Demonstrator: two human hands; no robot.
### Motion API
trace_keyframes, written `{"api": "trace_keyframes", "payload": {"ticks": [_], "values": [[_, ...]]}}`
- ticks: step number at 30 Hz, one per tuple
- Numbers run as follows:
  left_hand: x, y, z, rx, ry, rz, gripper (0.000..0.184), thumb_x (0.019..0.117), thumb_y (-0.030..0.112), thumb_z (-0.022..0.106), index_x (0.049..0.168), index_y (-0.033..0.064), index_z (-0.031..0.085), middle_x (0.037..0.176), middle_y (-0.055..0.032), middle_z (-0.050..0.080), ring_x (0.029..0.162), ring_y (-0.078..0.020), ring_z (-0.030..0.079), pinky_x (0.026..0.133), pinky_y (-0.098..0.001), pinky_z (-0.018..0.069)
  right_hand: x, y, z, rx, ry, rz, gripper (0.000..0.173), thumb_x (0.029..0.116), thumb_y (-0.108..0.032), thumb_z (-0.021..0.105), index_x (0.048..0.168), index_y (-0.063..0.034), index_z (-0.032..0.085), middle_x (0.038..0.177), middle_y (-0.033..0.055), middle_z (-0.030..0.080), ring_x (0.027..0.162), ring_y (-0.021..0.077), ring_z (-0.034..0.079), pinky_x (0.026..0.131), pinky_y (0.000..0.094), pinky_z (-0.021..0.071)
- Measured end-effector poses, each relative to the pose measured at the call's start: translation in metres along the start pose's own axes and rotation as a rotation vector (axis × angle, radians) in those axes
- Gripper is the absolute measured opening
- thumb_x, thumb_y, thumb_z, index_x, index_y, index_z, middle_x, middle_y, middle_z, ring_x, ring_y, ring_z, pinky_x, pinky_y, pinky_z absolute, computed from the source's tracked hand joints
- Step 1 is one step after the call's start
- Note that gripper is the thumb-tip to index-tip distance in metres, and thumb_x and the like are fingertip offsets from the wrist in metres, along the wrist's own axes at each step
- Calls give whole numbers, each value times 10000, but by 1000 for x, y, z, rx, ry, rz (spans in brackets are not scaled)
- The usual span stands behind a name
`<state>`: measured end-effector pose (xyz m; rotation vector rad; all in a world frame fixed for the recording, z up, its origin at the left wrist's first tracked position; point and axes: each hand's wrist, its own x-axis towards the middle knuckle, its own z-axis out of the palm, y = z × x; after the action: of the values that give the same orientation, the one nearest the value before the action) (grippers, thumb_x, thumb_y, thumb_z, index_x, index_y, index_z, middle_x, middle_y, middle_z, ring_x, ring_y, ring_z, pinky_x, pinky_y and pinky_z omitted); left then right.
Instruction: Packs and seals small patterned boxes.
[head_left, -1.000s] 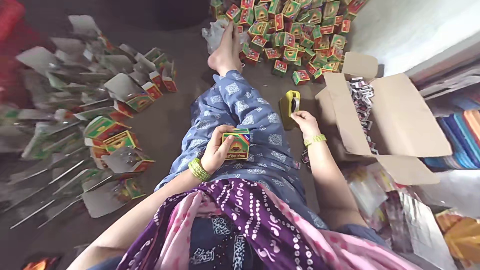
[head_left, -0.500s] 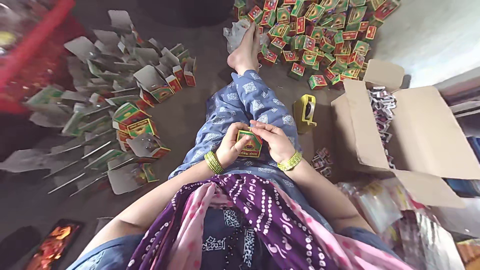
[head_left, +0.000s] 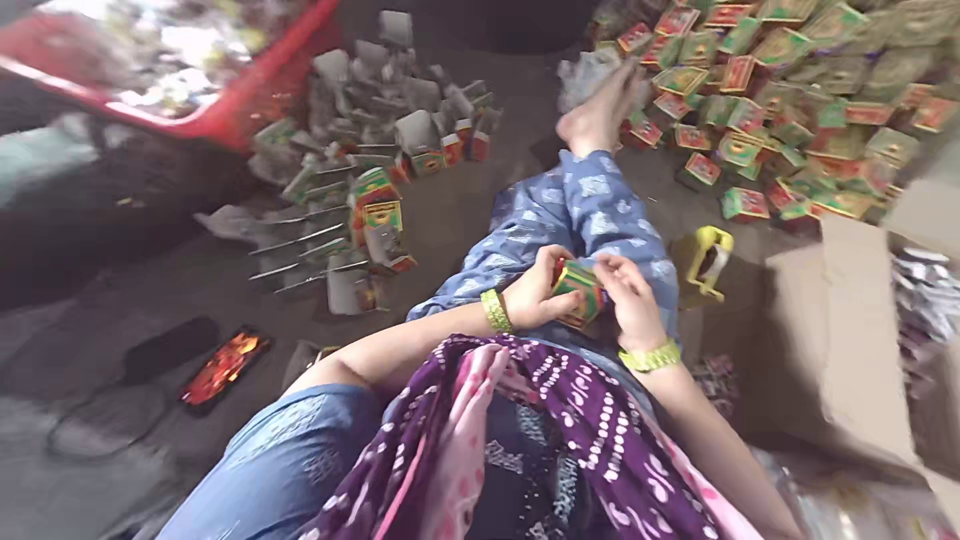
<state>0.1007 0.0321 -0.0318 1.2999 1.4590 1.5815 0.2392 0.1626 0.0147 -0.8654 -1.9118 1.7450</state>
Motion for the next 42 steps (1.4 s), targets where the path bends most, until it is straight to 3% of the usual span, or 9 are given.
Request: {"api": "trace_keyframes", "payload": {"ticks": [7, 11, 14, 18, 26, 30, 34, 38, 42], "values": [[-6, 29, -68, 413, 208, -252, 392, 1043, 345, 498, 1254, 53, 651, 1273, -141, 634, 1100, -231, 663, 953, -461, 565, -5, 12, 0, -233, -183, -138, 425, 877, -251, 784, 1210, -18, 658, 1044, 59, 735, 932, 134, 713, 815, 316, 616], [-38, 33, -139, 1002, 485, -578, 473, 959, 426, 611, 1241, 48, 649, 1290, -215, 615, 1188, -393, 610, 951, -606, 524, -3, 11, 0, -213, -196, -53, 551, 854, -295, 799, 1290, -4, 630, 1131, 94, 727, 1025, 165, 710, 893, 341, 610], [-70, 35, -178, 1106, 628, -906, 522, 866, 386, 737, 1177, -29, 673, 1252, -324, 606, 1197, -536, 558, 902, -748, 452, 0, 7, -4, -357, -262, -18, 532, 847, -393, 811, 1249, -72, 676, 1090, 38, 749, 998, 130, 721, 897, 366, 617], [-105, 26, -203, 1102, 510, -1144, 607, 912, 457, 688, 1243, -50, 643, 1267, -330, 618, 1216, -520, 575, 951, -730, 444, 8, 1, -10, -416, -309, 36, 538, 821, -482, 819, 1180, -100, 696, 996, 20, 754, 918, 118, 725, 863, 381, 614], [-109, -3, -199, 1105, 507, -851, 327, 1013, 280, 599, 1180, 11, 682, 1188, -275, 669, 1128, -486, 639, 914, -694, 487, 47, -67, -47, -390, -466, 418, 373, 977, -344, 696, 1126, -5, 661, 938, 126, 733, 817, 224, 728, 747, 419, 624], [-87, 25, -178, 1062, 520, -691, 345, 1059, 303, 510, 1242, 39, 638, 1061, -278, 695, 1021, -494, 675, 855, -706, 498, 107, -153, -101, -61, 204, -12, 396, 1025, -347, 591, 1211, -1, 632, 1023, 144, 707, 837, 230, 712, 746, 403, 615], [-63, 51, -154, 971, 591, -358, 403, 1050, 389, 510, 1124, 18, 651, 882, -242, 686, 819, -453, 688, 710, -697, 508, 130, -225, -135, 372, 352, -331, 608, 1083, -450, 450, 1573, -129, 288, 1535, 150, 450, 1249, 304, 617, 948, 482, 583], [-38, 70, -126, 791, 575, -21, 432, 1029, 467, 532, 1079, 59, 666, 822, -87, 681, 710, -188, 663, 646, -440, 560, 93, -200, -101, 72, 190, -270, 418, 1053, -316, 559, 1402, -96, 492, 1320, 77, 629, 1087, 212, 683, 901, 419, 596], [-16, 83, -89, 416, 329, 52, 256, 993, 338, 641, 1060, 93, 674, 841, 23, 697, 734, -18, 655, 676, -248, 577, 60, -125, -74, -152, 32, -156, 317, 959, -124, 691, 1242, 2, 622, 1164, 123, 683, 932, 210, 711, 824, 385, 624]]}}
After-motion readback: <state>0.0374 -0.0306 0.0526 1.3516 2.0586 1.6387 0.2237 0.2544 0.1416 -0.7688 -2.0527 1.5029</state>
